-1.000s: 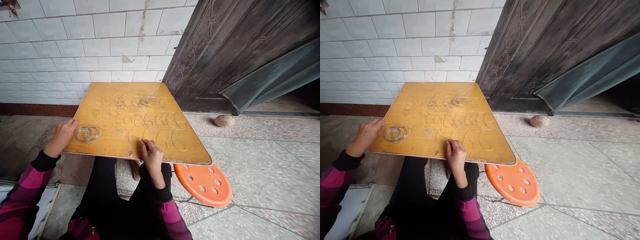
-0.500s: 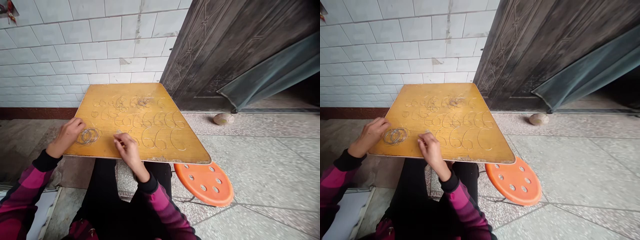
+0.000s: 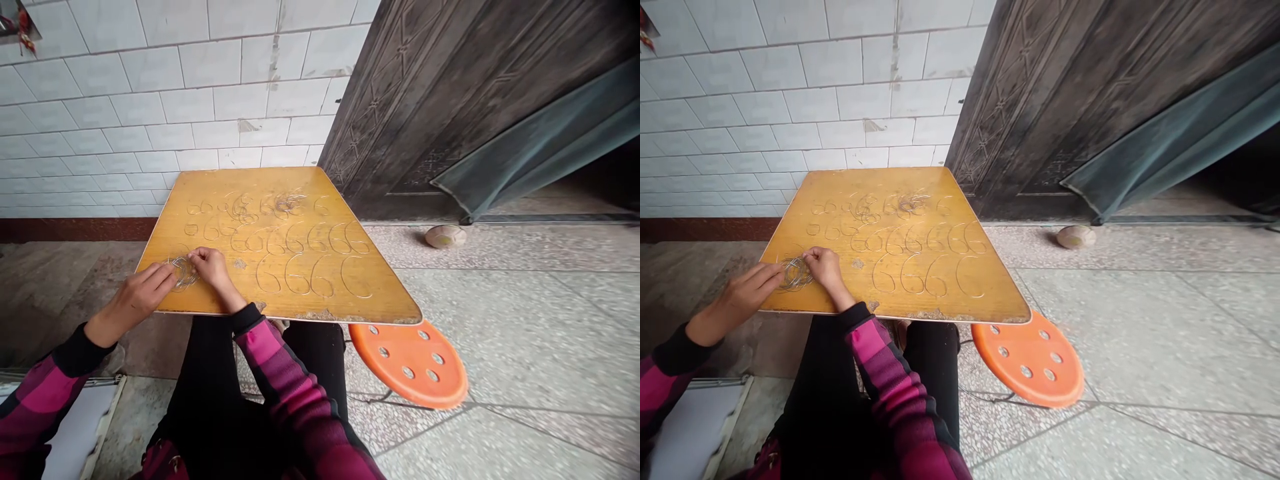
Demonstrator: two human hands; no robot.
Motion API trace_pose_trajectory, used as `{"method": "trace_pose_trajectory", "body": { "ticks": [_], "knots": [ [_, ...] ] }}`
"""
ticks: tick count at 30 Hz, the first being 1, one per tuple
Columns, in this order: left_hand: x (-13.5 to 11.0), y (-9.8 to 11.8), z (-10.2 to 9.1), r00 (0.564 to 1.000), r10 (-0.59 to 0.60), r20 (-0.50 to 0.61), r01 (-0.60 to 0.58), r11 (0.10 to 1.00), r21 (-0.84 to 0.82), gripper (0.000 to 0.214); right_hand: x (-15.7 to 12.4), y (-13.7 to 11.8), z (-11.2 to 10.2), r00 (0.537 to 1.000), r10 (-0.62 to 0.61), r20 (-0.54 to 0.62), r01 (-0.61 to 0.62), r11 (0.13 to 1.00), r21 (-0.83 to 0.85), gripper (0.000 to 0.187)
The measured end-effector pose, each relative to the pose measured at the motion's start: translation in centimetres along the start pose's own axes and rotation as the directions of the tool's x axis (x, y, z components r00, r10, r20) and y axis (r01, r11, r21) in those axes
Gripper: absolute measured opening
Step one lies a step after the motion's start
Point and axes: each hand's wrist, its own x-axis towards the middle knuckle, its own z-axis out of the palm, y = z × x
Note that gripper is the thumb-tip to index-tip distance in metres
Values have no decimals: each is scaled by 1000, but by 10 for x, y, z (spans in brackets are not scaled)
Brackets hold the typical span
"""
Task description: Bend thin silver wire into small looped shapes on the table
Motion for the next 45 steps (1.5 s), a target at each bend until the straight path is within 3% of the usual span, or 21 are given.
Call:
{"method": "trace_pose_trajectory", "body": {
  "ticks": [3, 7, 9, 12, 16, 20, 23, 26, 30, 32, 35, 38, 42, 45],
  "knots": [
    [-12, -5, -2, 998, -60, 37, 63, 994, -84, 32, 1, 3, 2, 1000, -3, -31, 4, 999, 33, 18],
    [-28, -16, 3, 982, -182, 45, 187, 970, -156, 30, 0, 0, 0, 989, -97, -114, 104, 992, 64, 17],
    [-31, -20, 6, 964, -264, 15, 262, 947, -188, 26, -1, -1, 1, 995, -77, -66, 86, 984, 154, 19],
    [-26, -27, 2, 928, -370, -29, 354, 907, -228, 22, -1, 0, 4, 993, -5, 119, -31, 953, 302, 24],
    [-12, -38, -5, 884, -456, -102, 430, 879, -205, 16, -5, 6, 11, 960, -19, 278, -68, 952, 297, 31],
    [3, -48, -1, 863, -494, -110, 469, 862, -194, 17, -8, 10, 14, 962, -56, 269, 0, 979, 204, 31],
    [15, -46, 5, 835, -541, -102, 489, 813, -315, 17, -11, 10, 13, 974, -70, 216, 37, 988, 151, 22],
    [25, -36, 13, 751, -658, -53, 522, 641, -562, 15, -16, 10, 3, 991, -19, 131, -16, 965, 261, 19],
    [38, -13, 28, 632, -747, 207, 507, 197, -839, 20, -35, 11, -27, 994, 80, 75, -109, 785, 610, 34],
    [45, -1, 37, 605, -732, 314, 489, 30, -872, 21, -51, 13, -44, 995, 68, 75, -101, 689, 718, 43],
    [56, 15, 51, 606, -675, 420, 460, -132, -878, 20, -77, 19, -63, 998, 51, 37, -61, 644, 762, 32],
    [69, 28, 62, 610, -645, 460, 443, -203, -873, 22, -100, 26, -79, 999, 10, 43, -39, 657, 753, 21],
    [81, 38, 69, 649, -596, 472, 453, -196, -870, 22, -120, 33, -103, 986, -87, 143, -32, 737, 675, 21],
    [86, 47, 69, 691, -508, 514, 488, -197, -850, 22, -122, 31, -114, 999, -35, 41, 0, 759, 651, 24]
  ]
}}
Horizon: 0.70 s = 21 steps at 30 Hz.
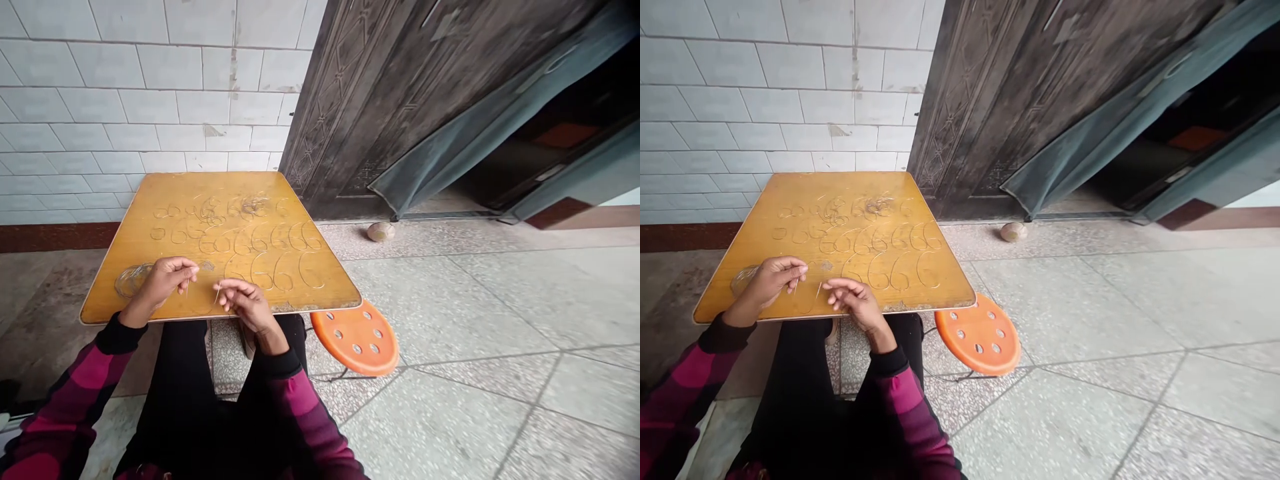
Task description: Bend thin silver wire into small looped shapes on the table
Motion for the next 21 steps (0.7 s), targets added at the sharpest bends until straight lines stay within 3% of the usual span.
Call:
{"method": "trace_pose_trajectory", "body": {
  "ticks": [3, 6, 10, 16, 21],
  "knots": [
    [-3, 2, 13, 994, -18, 106, 11, 998, 62, 21, 5, -3, 6, 992, -62, -111, 57, 997, -50, 31],
    [-8, 5, 23, 983, 12, 181, -34, 992, 120, 19, 9, -1, 16, 969, -161, -186, 138, 982, -130, 23],
    [-15, 5, 30, 989, -19, 146, 4, 995, 100, 17, 12, 0, 19, 925, -240, -294, 201, 967, -158, 14],
    [-33, -9, 43, 969, -201, 145, 227, 953, -199, 22, 15, -6, 20, 902, -197, -385, 226, 974, 30, 20],
    [-51, -17, 48, 947, -248, 205, 314, 854, -414, 25, 17, -21, 18, 902, -193, -386, 249, 963, 100, 21]
  ]
}}
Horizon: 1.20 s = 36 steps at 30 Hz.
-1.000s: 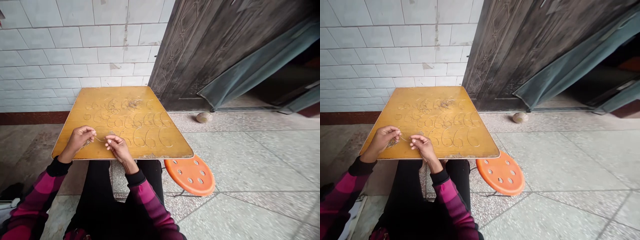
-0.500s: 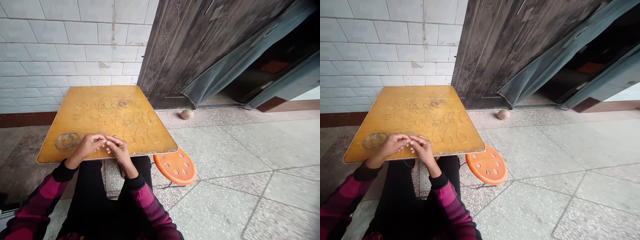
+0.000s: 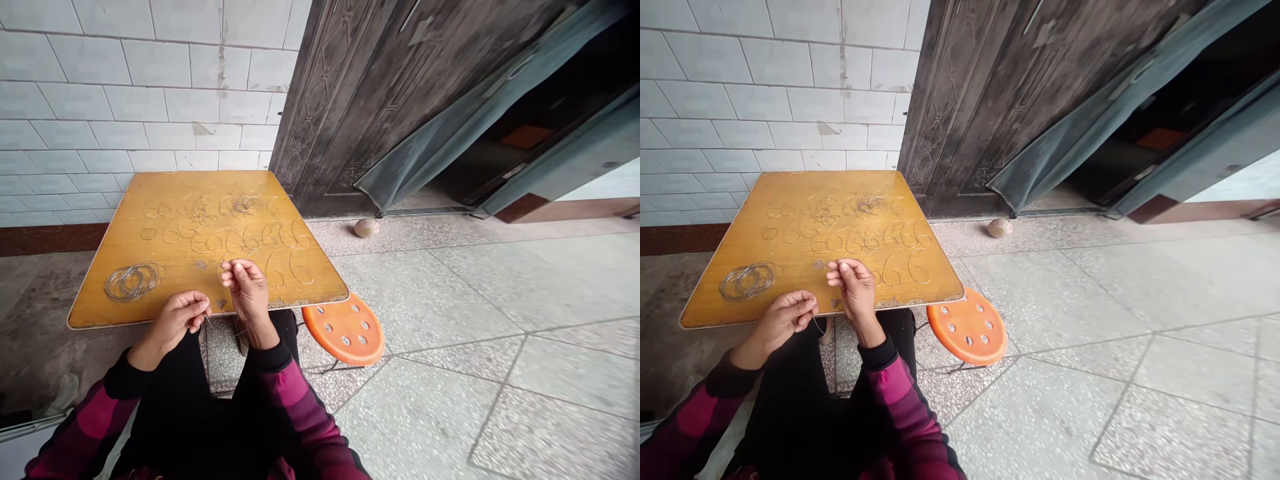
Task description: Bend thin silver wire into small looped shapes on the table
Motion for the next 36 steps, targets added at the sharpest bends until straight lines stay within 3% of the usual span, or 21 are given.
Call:
{"method": "trace_pose_trajectory", "body": {
  "ticks": [6, 13, 21, 23, 25, 29, 36],
  "knots": [
    [-10, 2, 3, 1000, 18, 22, -17, 999, -47, 28, 11, -24, -4, 1000, 11, 14, -12, 999, 39, 21],
    [-15, 1, 4, 998, -42, 46, 46, 994, -100, 29, 17, -40, -10, 997, -22, 71, 18, 998, 58, 18],
    [-13, 8, 5, 995, -92, -44, 78, 966, -248, 30, 17, -43, -29, 994, 10, -111, 7, 988, 153, 18],
    [-11, 7, 6, 996, -81, -47, 67, 965, -255, 29, 6, -32, -26, 994, 80, -69, -71, 990, 124, 24],
    [-8, 4, 8, 998, -67, -23, 60, 971, -233, 27, -7, -18, -20, 981, 186, 50, -188, 981, 44, 28],
    [-7, -2, 9, 999, -38, 16, 40, 987, -153, 25, -21, 1, -8, 911, 320, 259, -304, 947, -102, 23],
    [-15, -6, 6, 997, -70, 34, 73, 994, -87, 24, -2, -10, -5, 923, 311, 225, -292, 949, -117, 19]
  ]
}}
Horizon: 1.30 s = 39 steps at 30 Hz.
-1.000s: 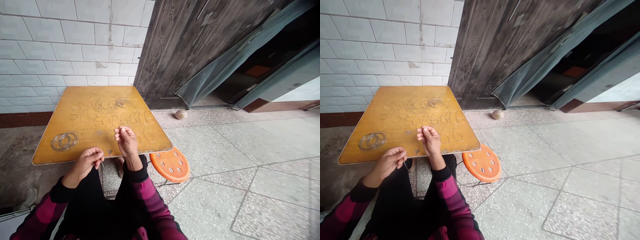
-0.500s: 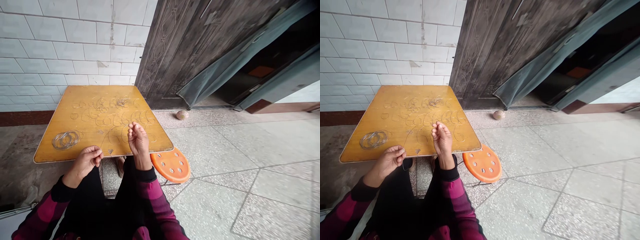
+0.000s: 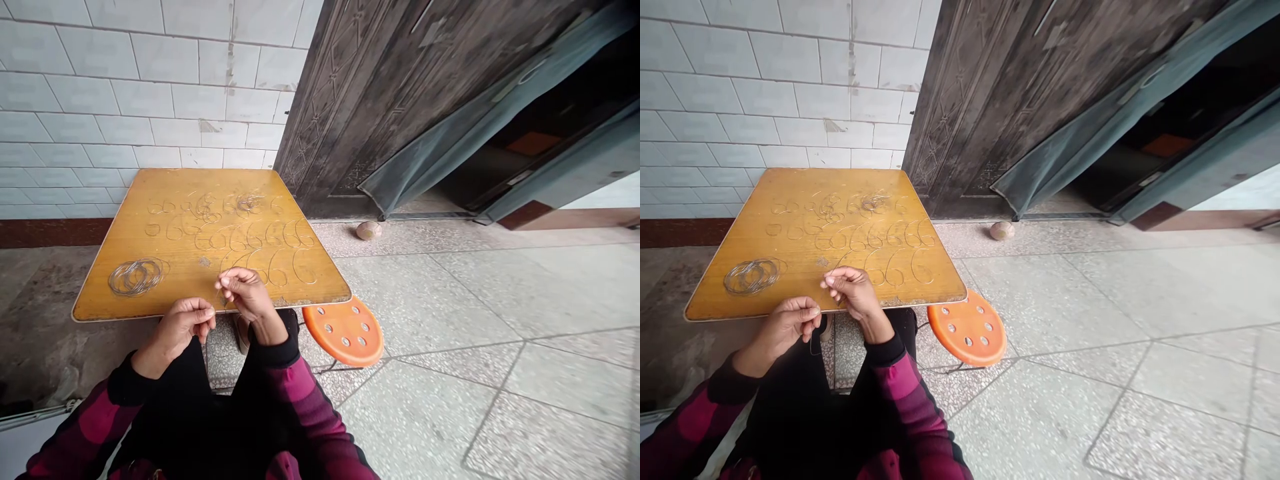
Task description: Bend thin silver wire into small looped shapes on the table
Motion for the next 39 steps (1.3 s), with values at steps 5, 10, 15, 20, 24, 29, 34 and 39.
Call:
{"method": "trace_pose_trajectory", "body": {
  "ticks": [5, 10, 15, 20, 24, 29, 34, 39],
  "knots": [
    [-3, -3, 2, 1000, 22, -12, -21, 1000, 14, 24, 9, -18, -3, 1000, -2, 3, 2, 1000, -14, 21],
    [-7, -8, 2, 1000, 29, -9, -29, 1000, 7, 23, 20, -31, -4, 997, -73, -29, 73, 997, -17, 21],
    [-9, -13, 3, 998, 47, -49, -48, 999, -24, 22, 32, -48, -8, 988, -123, -93, 125, 992, 9, 23],
    [-8, -14, 5, 980, 120, -157, -125, 992, -21, 21, 29, -51, -20, 952, -176, -250, 203, 975, 88, 20],
    [-6, -17, 3, 947, 227, -228, -217, 974, 69, 21, 7, -18, -18, 958, -119, -260, 137, 989, 54, 23],
    [-6, -23, -3, 897, 369, -244, -276, 898, 343, 18, -21, 19, 8, 974, -113, -196, 94, 990, -106, 21],
    [-11, -26, -5, 827, 505, -249, -303, 772, 558, 11, -26, 15, 22, 976, -134, -170, 105, 980, -170, 18],
    [-13, -26, -10, 794, 557, -245, -291, 701, 652, 7, -28, 10, 23, 984, -105, -143, 79, 982, -173, 18]
  ]
}}
